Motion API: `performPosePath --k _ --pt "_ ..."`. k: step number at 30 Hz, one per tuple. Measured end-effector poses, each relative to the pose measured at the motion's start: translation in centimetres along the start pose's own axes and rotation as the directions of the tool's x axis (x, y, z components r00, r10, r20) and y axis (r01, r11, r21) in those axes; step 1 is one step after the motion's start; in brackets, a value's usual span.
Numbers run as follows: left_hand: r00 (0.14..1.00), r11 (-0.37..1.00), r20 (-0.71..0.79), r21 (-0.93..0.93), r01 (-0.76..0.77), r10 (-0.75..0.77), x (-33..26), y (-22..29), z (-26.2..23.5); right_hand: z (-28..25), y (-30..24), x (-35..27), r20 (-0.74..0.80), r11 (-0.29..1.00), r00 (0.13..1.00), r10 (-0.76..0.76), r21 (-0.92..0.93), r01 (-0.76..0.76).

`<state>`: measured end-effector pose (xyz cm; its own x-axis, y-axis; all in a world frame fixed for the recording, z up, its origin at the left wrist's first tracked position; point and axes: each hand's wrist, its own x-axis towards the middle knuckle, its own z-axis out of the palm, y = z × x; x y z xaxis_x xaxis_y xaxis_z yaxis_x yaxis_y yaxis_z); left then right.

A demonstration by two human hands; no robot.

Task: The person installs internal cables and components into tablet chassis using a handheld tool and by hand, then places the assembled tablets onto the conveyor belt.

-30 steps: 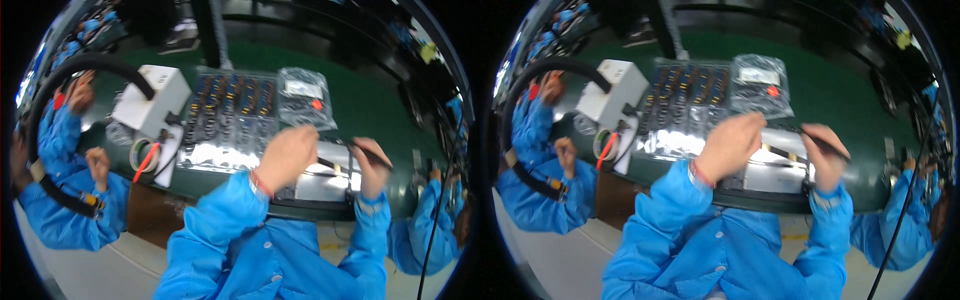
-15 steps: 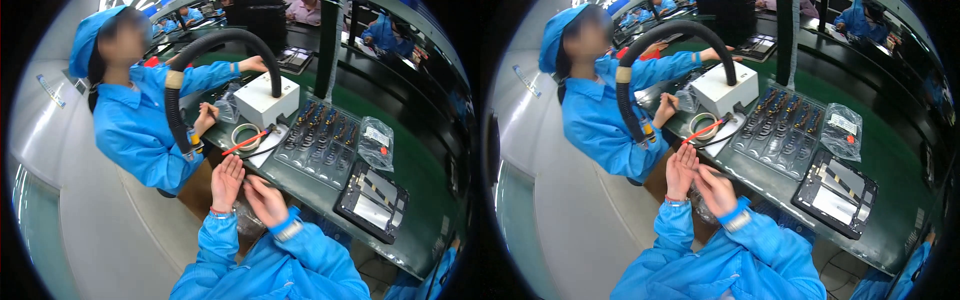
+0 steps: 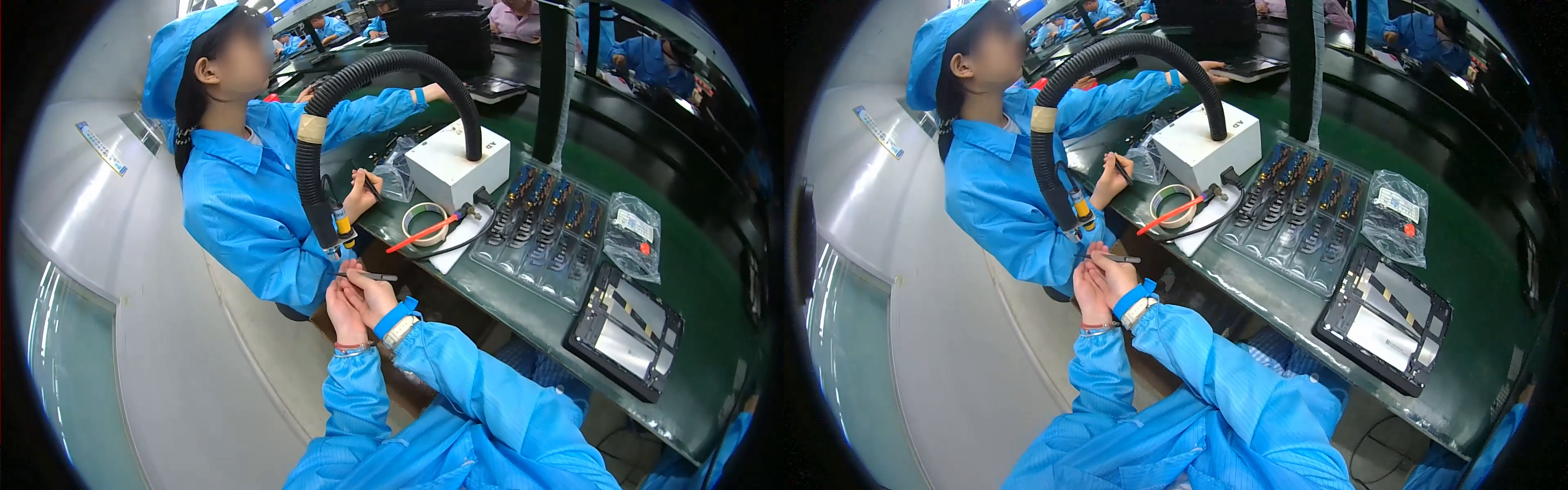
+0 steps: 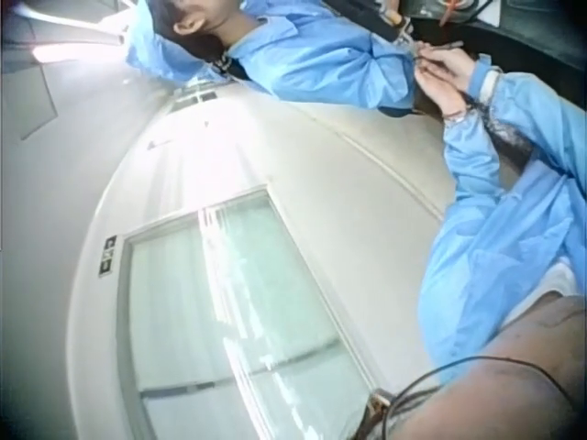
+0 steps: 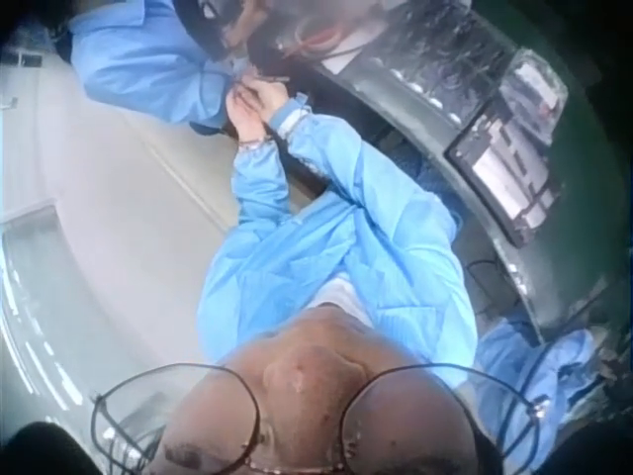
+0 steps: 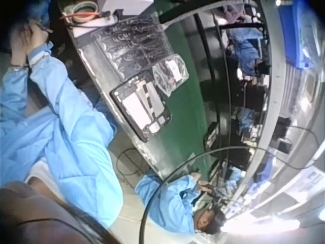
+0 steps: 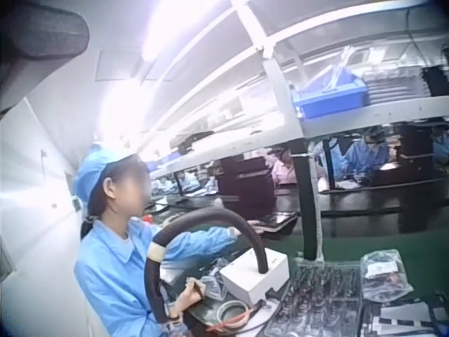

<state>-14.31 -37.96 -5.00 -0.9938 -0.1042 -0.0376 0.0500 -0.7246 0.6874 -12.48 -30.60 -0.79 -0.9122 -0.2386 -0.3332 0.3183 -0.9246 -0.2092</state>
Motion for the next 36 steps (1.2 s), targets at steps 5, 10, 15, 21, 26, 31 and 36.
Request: performPosePath --k 5,10,15,21,26,31,36 --pt "0.998 0.999 0.046 0.038 0.032 -0.034 -3.5 -0.2 5.4 -1.5 -2.7 -4.9 0.228 0.999 0.973 -0.020 0.034 0.013" --pt "0.814 0.893 0.397 0.332 0.303 -0.424 -7.2 -2.5 9.6 -3.9 -8.3 -19.3 0.271 0.938 0.928 -0.254 -0.164 0.304" --pt "0.416 0.821 0.711 0.529 0.216 -0.567 -10.4 -5.5 17.6 -10.0 -14.5 -29.8 0.384 0.381 0.468 -0.796 -0.282 0.880" --pt "0.043 0.782 0.892 0.417 -0.464 -0.450 -12.4 -13.1 27.7 -12.7 -23.6 -38.4 0.578 -0.452 0.053 -0.814 -0.689 0.567" --pt "0.129 0.428 0.947 0.251 -0.868 -0.293 -13.1 -21.0 31.4 -11.1 -32.3 -37.1 0.374 -0.205 0.275 -0.886 -0.847 0.491" --pt "0.106 0.426 0.939 0.246 -0.871 -0.327 -14.6 -23.2 31.1 -14.0 -34.8 -35.4 0.348 -0.285 0.509 -0.788 -0.938 0.200" --pt "0.015 0.495 0.948 0.180 -0.850 -0.319 -14.8 -24.1 30.7 -15.8 -35.5 -34.1 0.141 -0.083 0.494 -0.858 -0.987 0.137"
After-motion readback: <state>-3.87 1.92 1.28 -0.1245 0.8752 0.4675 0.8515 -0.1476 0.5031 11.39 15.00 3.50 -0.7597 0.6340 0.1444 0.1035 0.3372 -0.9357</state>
